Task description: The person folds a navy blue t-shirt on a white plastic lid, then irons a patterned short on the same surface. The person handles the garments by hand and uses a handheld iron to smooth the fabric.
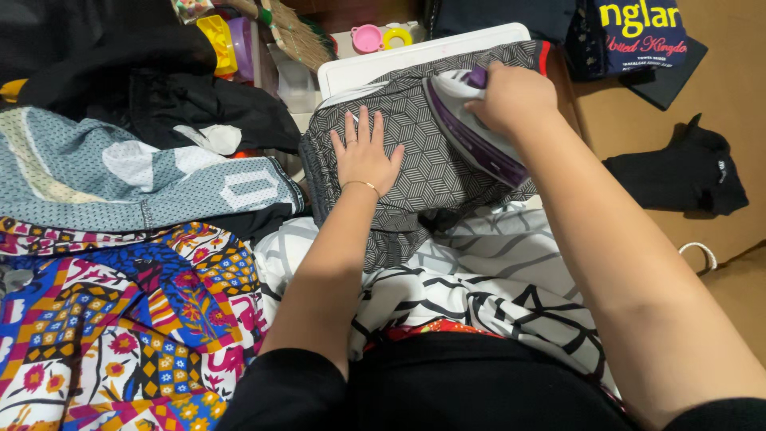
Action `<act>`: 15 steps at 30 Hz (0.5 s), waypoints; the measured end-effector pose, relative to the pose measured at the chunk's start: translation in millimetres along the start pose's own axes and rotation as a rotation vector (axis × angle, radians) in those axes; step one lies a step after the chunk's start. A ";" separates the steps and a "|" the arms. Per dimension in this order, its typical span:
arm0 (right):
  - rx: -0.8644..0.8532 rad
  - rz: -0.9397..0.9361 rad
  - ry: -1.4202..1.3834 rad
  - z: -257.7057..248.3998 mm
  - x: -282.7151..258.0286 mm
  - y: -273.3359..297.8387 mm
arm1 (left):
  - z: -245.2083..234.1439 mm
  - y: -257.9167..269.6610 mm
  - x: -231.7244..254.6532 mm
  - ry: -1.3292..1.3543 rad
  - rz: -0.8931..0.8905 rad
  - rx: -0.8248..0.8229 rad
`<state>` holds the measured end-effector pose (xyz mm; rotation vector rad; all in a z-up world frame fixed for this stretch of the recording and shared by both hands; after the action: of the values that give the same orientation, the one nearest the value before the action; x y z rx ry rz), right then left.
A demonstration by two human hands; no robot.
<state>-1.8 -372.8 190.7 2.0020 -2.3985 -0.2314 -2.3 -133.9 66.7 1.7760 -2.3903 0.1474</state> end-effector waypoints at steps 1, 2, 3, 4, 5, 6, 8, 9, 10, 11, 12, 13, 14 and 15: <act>-0.013 0.017 0.002 0.1 5.7 3.3 | 0.4 0.1 0.8 0.008 0.005 -0.002; -0.026 0.033 0.004 0.1 10.3 5.3 | -0.2 0.7 0.8 0.024 0.021 0.026; -0.021 0.042 -0.002 0.2 13.0 6.6 | -1.5 2.1 -0.5 0.037 0.039 0.053; -0.017 0.050 -0.008 0.1 15.6 7.7 | -2.7 3.5 -0.3 0.051 0.056 0.080; -0.014 0.054 -0.016 0.3 16.0 7.5 | -4.3 5.8 -0.2 0.059 0.080 0.113; 0.009 0.049 -0.016 -0.7 17.3 7.2 | -6.1 8.2 0.3 0.067 0.103 0.146; 0.053 0.041 -0.021 -2.1 20.9 8.7 | -9.3 14.2 0.5 0.077 0.137 0.190; 0.048 0.071 -0.035 -3.7 24.0 7.9 | -10.7 15.9 2.0 0.084 0.145 0.204; 0.043 0.102 -0.049 -6.0 27.4 6.6 | -12.1 17.0 3.4 0.091 0.154 0.217; 0.039 0.131 -0.062 -7.6 29.8 5.6 | -13.1 17.2 4.9 0.092 0.156 0.216; 0.034 0.137 -0.062 -8.4 31.4 5.4 | -13.9 16.7 6.3 0.093 0.158 0.215; 0.030 0.145 -0.061 -9.5 34.2 5.8 | -14.3 15.8 8.6 0.097 0.163 0.213; 0.025 0.153 -0.059 -9.5 35.5 6.1 | -14.2 15.1 10.1 0.095 0.159 0.202; 0.029 0.145 -0.061 -9.4 36.1 6.0 | -13.9 12.8 12.3 0.094 0.159 0.192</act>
<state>-13.3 -408.1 197.5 1.8466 -2.5847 -0.2613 -17.0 -139.4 82.8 1.6100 -2.5206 0.4840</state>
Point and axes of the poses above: each hand's wrist, its own y-axis away from the middle knuckle, its own z-axis out of the palm, x = y × z, the point moved 2 cm from there along -y, towards the middle knuckle, and after that the axes turned 2 degrees about -y, right-handed, at the moved point
